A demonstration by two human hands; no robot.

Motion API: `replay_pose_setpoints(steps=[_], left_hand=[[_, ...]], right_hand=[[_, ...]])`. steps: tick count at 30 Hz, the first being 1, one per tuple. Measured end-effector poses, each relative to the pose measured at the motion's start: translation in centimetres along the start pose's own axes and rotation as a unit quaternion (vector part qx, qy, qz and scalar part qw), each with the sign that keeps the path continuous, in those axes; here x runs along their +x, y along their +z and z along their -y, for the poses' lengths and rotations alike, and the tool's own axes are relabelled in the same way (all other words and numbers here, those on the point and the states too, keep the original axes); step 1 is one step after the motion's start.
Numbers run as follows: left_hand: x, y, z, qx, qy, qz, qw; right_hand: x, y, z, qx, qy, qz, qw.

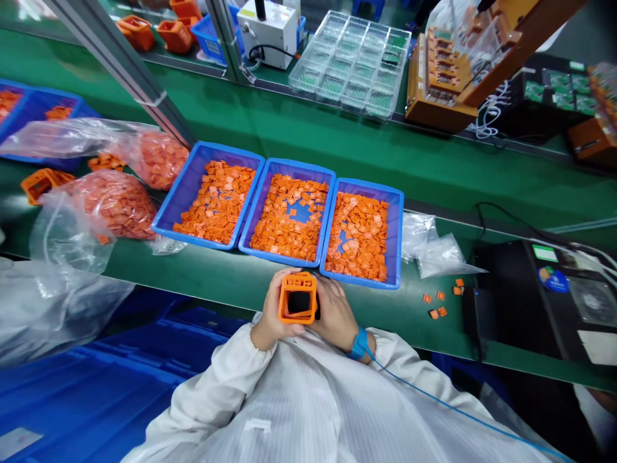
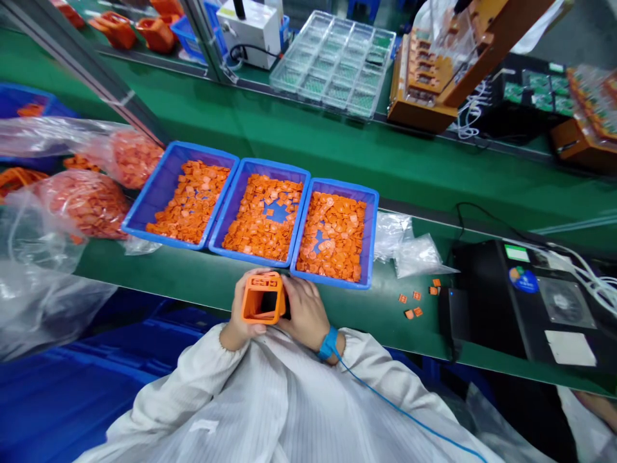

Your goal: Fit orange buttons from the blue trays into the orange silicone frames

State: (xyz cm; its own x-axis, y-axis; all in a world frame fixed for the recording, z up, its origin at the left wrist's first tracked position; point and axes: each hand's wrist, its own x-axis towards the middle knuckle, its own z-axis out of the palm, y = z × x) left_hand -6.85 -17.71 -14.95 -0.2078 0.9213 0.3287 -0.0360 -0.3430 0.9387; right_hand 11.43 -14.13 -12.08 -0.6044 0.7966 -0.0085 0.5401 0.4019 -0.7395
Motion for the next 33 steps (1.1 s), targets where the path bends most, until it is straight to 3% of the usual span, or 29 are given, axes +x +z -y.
replay_pose_setpoints(steps=[12,20,26,30,33], left_hand=[[0.1,-0.1,0.2,-0.001,-0.016,0.011,1.000],[0.5,0.0,-0.4,0.049,0.049,0.023,0.997],[-0.1,0.2,-0.3,-0.021,0.023,0.014,0.999],[-0.2,0.3,0.0,-0.034,0.031,0.021,0.999],[-0.2,0.4,0.1,-0.045,0.026,0.015,0.999]], right_hand=[[0.8,-1.3,-1.0,-0.026,-0.012,0.043,0.999],[0.4,-0.8,-1.6,-0.046,-0.020,0.031,0.998],[0.5,-0.5,-1.7,-0.044,-0.039,0.010,0.998],[0.0,-0.7,-1.7,0.005,-0.061,-0.007,0.998],[-0.8,-0.9,-1.6,0.099,-0.075,-0.011,0.992]])
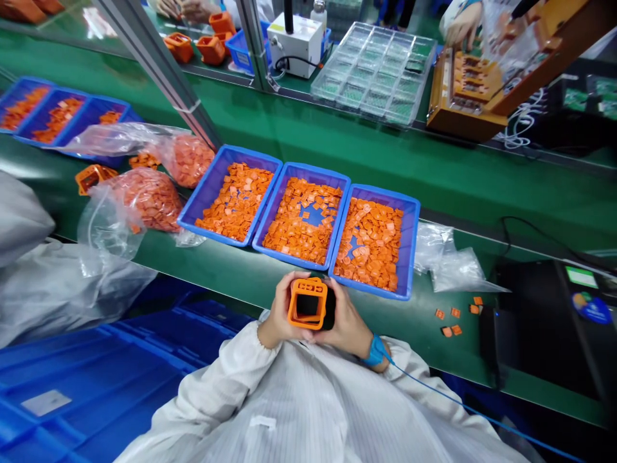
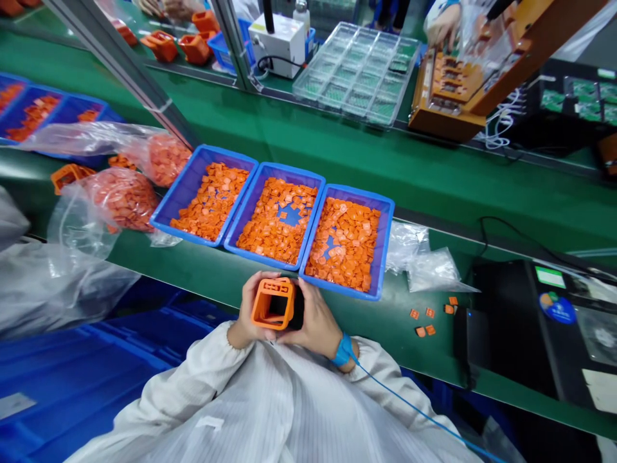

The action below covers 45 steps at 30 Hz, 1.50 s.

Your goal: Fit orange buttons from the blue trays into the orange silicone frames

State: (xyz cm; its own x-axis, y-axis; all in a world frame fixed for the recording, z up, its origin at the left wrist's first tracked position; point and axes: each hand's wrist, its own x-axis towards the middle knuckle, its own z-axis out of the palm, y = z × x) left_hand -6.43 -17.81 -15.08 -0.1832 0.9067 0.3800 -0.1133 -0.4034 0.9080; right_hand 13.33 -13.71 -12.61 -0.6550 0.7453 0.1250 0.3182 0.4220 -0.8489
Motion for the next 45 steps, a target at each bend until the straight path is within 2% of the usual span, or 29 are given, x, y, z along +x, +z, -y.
replay_pose_setpoints(steps=[6,12,17,22,28,33,37,41,45], left_hand=[[-0.3,-0.3,0.4,0.018,-0.013,0.000,1.000],[-0.3,-1.0,0.5,0.055,0.008,-0.009,0.998],[1.2,-1.5,-0.5,0.052,0.055,0.059,0.995],[3.0,-2.3,-1.8,0.071,0.064,0.124,0.988],[3.8,-3.5,-2.2,0.110,0.082,0.162,0.977],[3.8,-3.8,-2.0,0.134,0.106,0.155,0.973],[3.1,-3.6,-1.5,0.125,0.108,0.114,0.980],[2.1,-3.5,-1.1,0.132,0.094,0.084,0.983],[1.2,-3.4,-1.1,0.152,0.076,0.074,0.983]], right_hand=[[-0.1,1.6,0.6,0.158,0.032,-0.061,0.985],[1.3,2.5,1.0,0.153,0.028,-0.097,0.983],[1.2,2.2,1.0,0.114,0.022,-0.091,0.989],[1.1,2.0,0.9,0.090,-0.003,-0.089,0.992],[1.3,1.8,0.8,0.096,0.000,-0.089,0.991],[1.5,1.6,0.7,0.091,-0.001,-0.080,0.993],[1.6,1.3,0.8,0.088,0.000,-0.064,0.994],[1.4,1.2,0.7,0.099,0.024,-0.050,0.994],[1.2,1.4,0.3,0.116,0.012,-0.057,0.992]])
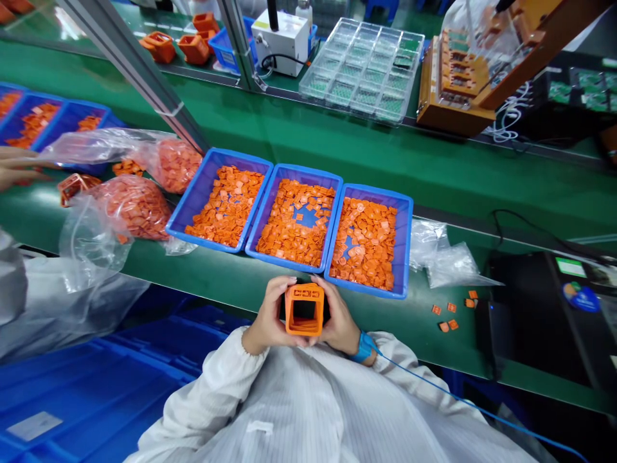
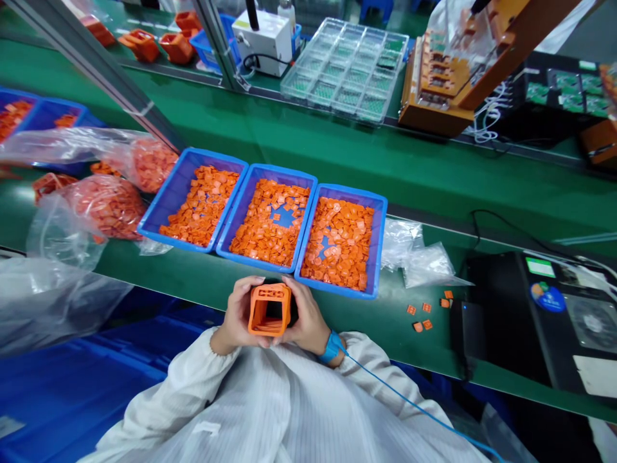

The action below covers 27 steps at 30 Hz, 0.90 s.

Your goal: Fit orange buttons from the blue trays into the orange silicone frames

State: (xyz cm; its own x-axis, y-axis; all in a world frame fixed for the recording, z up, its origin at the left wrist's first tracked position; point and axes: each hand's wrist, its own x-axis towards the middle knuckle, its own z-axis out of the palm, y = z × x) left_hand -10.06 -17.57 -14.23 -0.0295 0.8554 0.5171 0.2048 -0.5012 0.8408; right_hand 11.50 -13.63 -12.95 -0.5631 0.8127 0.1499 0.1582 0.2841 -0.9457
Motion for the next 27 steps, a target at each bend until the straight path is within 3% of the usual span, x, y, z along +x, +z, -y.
replay_pose_setpoints(steps=[6,15,27], left_hand=[[0.3,0.4,-0.8,-0.043,-0.023,0.026,0.998],[-0.1,0.2,-1.0,-0.020,-0.078,0.053,0.995],[0.2,0.8,-1.0,-0.002,-0.024,0.013,1.000]], right_hand=[[0.1,-0.1,-0.3,-0.024,-0.023,0.018,0.999],[0.6,-0.4,0.4,-0.050,-0.058,0.051,0.996],[-0.1,-0.5,0.3,-0.045,-0.071,0.035,0.996]])
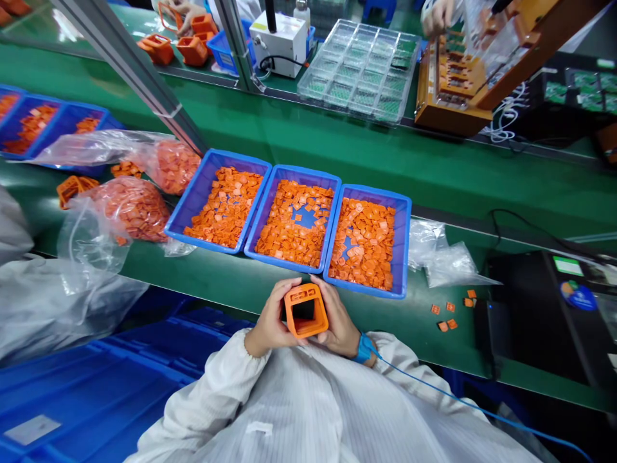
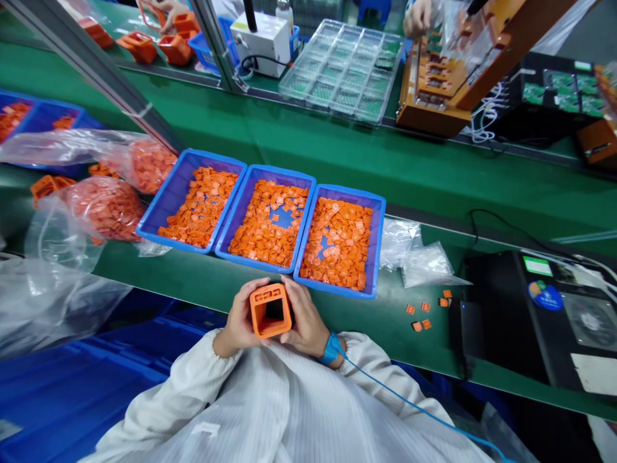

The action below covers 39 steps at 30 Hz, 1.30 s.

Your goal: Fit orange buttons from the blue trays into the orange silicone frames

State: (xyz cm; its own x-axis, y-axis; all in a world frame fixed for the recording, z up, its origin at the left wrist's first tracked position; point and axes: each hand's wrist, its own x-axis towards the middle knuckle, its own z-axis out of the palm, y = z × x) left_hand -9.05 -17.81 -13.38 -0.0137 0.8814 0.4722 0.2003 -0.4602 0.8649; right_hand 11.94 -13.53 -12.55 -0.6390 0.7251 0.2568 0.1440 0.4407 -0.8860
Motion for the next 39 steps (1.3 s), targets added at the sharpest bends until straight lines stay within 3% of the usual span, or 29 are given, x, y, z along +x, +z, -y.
replay_pose_setpoints(steps=[10,14,19,22,27,35,39], left_hand=[[-1.3,0.1,0.6,-0.047,-0.052,-0.004,0.997],[-1.7,0.9,0.1,-0.134,-0.112,-0.092,0.980],[-0.8,2.8,-1.4,-0.168,-0.229,-0.216,0.934],[-0.4,3.8,-1.9,-0.195,-0.267,-0.211,0.920],[-0.7,4.5,-2.1,-0.190,-0.266,-0.188,0.926],[-0.7,4.6,-2.4,-0.192,-0.263,-0.250,0.912],[-0.4,2.7,-2.1,-0.188,-0.302,-0.215,0.910]], right_hand=[[0.1,0.0,0.0,-0.013,-0.008,0.004,1.000],[-0.7,0.0,0.3,0.006,0.002,0.000,1.000],[-1.5,1.8,0.7,0.078,0.105,-0.062,0.989],[-1.3,3.4,0.4,0.118,0.137,-0.088,0.980],[-0.8,4.4,0.2,0.148,0.159,-0.093,0.972],[0.4,4.1,0.5,0.197,0.182,-0.094,0.959],[-1.0,2.2,0.2,0.177,0.154,-0.072,0.969]])
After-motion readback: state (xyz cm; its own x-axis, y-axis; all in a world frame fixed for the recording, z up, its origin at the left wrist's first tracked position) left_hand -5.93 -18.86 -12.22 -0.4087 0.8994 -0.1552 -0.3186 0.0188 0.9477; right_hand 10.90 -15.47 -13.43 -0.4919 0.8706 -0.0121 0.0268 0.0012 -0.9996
